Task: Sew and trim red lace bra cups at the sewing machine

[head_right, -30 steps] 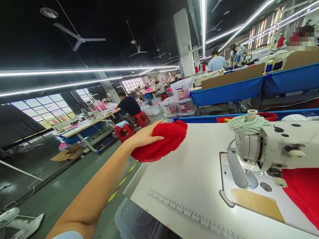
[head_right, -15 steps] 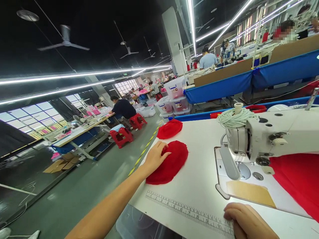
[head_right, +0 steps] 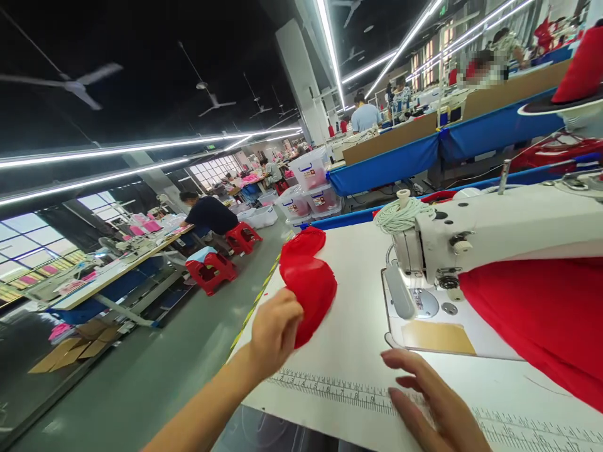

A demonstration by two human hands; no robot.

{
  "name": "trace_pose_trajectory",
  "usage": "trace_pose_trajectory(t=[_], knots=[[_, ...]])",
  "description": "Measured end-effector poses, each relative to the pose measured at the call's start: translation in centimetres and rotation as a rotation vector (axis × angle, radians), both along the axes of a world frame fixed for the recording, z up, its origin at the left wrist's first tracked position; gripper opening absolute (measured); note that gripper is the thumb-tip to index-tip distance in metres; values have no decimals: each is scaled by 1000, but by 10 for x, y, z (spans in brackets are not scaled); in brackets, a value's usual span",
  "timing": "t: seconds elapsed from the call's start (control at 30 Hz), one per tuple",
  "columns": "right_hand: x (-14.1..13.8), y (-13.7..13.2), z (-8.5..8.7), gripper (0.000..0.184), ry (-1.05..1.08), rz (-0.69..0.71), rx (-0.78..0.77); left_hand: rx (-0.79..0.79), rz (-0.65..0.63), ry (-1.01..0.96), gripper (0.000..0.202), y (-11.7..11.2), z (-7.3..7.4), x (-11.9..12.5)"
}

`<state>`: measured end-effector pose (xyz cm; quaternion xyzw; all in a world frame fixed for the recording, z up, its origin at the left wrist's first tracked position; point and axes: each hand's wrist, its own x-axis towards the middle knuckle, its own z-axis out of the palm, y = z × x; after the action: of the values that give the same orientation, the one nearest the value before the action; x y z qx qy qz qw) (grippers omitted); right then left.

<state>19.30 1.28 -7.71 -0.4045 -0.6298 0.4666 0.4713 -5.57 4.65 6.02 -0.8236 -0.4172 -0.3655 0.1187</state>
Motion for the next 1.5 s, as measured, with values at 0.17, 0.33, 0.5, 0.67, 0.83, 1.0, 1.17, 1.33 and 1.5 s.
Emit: trace_pose_trajectory(t=[0.17, 0.33, 0.5, 0.67, 0.83, 1.0, 1.17, 1.33, 1.5], knots=[[-8, 0, 28, 33, 505, 126, -455, 125, -321, 303, 22, -30, -27, 56], [12, 1, 44, 24, 361, -113, -290, -59, -405, 192, 22, -35, -58, 68], [17, -4, 53, 24, 431, -119, -355, -679, -295, -287, 37, -30, -63, 76], [14, -9, 58, 29, 344, -236, -230, -1523, -218, -811, 51, -20, -60, 88], [14, -12, 59, 28, 441, -267, -288, -1595, -234, -1050, 63, -16, -56, 89], [13, -14, 66, 30, 595, -200, -459, -1606, -344, -1228, 41, -13, -51, 88], [15, -4, 68, 37, 776, 114, -739, -1533, -393, -1405, 32, -7, -49, 92], [22, 6, 59, 23, 828, 62, -783, -1745, -459, -1287, 49, -9, -53, 89], [23, 7, 53, 23, 873, -129, -712, -1987, -331, -1061, 55, -22, -57, 88]])
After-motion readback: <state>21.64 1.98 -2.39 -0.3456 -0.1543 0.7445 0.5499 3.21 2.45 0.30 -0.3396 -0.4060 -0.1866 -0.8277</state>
